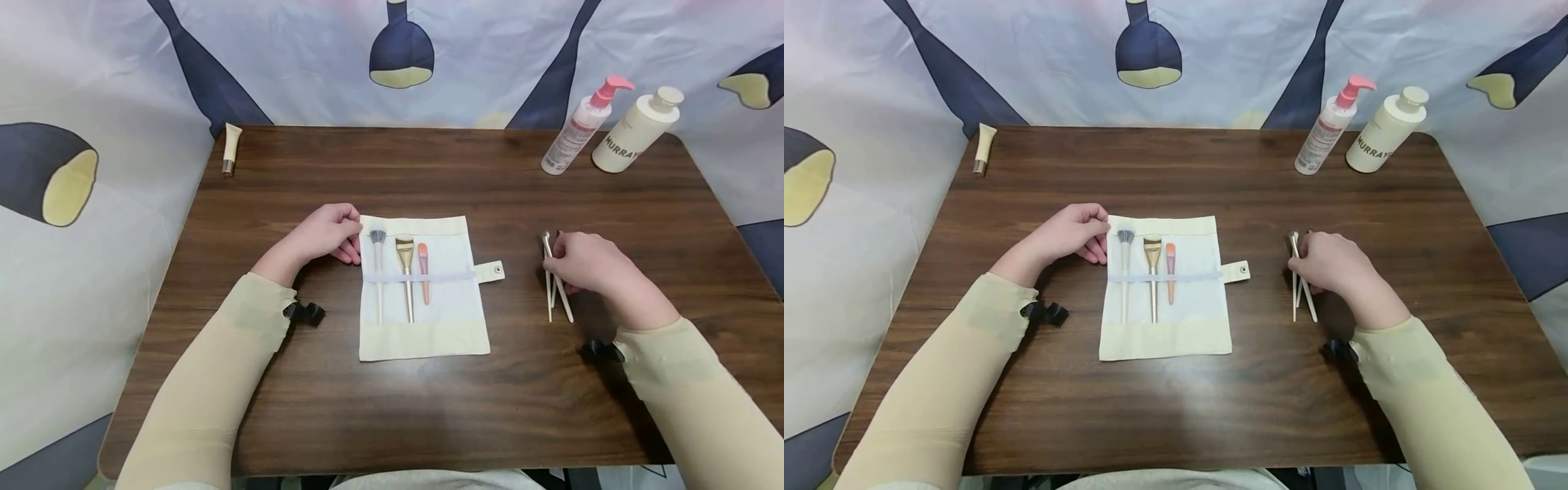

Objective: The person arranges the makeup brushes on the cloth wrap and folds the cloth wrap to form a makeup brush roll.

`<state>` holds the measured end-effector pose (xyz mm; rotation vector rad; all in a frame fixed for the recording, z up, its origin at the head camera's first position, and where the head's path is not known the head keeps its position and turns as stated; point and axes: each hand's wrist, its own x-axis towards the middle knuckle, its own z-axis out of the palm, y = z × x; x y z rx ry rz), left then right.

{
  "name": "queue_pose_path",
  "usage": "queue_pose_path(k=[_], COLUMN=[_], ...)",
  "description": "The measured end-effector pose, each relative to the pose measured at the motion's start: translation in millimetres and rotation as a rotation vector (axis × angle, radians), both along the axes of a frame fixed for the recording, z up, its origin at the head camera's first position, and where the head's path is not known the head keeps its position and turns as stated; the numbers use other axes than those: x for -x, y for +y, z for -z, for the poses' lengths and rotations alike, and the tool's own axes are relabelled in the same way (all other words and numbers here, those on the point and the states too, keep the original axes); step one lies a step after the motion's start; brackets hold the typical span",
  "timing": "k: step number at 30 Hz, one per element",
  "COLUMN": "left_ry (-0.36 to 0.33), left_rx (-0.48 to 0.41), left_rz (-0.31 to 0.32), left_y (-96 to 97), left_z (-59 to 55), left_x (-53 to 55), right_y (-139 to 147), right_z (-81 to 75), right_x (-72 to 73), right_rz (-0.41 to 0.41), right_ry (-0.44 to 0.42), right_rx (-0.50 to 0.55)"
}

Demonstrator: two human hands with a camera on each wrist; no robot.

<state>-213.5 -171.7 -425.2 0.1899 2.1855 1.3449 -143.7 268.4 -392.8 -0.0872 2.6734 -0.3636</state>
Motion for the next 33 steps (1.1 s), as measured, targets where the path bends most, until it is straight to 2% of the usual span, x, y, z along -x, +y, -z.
queue_pose_path(k=[4, 9, 12, 15, 21, 24, 28, 33], left_ry=[-0.013, 0.000, 0.000, -0.022, 0.001, -0.014, -0.011, -0.010], left_rx=[0.000, 0.004, -0.003, -0.006, -0.009, -0.012, -0.010, -0.017], left_rz=[-0.001, -0.005, -0.010, -0.006, -0.010, -0.007, -0.013, -0.014], left_y=[-1.3, -2.4, -2.4, -1.8, -1.2, -0.5, -0.3, -0.3], left_z=[-1.5, -2.2, -2.1, -1.6, -2.4, -3.0, -3.9, -3.0], left_x=[1.3, 2.8, 2.7, 2.3, 3.4, 3.5, 2.7, 0.4], right_y=[-4.7, -15.1, -20.7, -24.3, -33.4, -43.5, -64.3, -92.6], right_z=[-7.2, -14.5, -15.1, -12.9, -8.2, -6.1, -3.2, 0.6], right_x=[1.3, 6.4, 9.4, 11.5, 20.6, 26.2, 34.3, 40.8], right_rz=[0.010, 0.057, 0.071, 0.071, 0.086, 0.101, 0.135, 0.206], right_ry=[0.019, 0.002, -0.044, -0.092, -0.140, -0.178, -0.190, -0.160], right_rx=[0.069, 0.346, 0.509, 0.638, 0.896, 0.998, 1.056, 0.966])
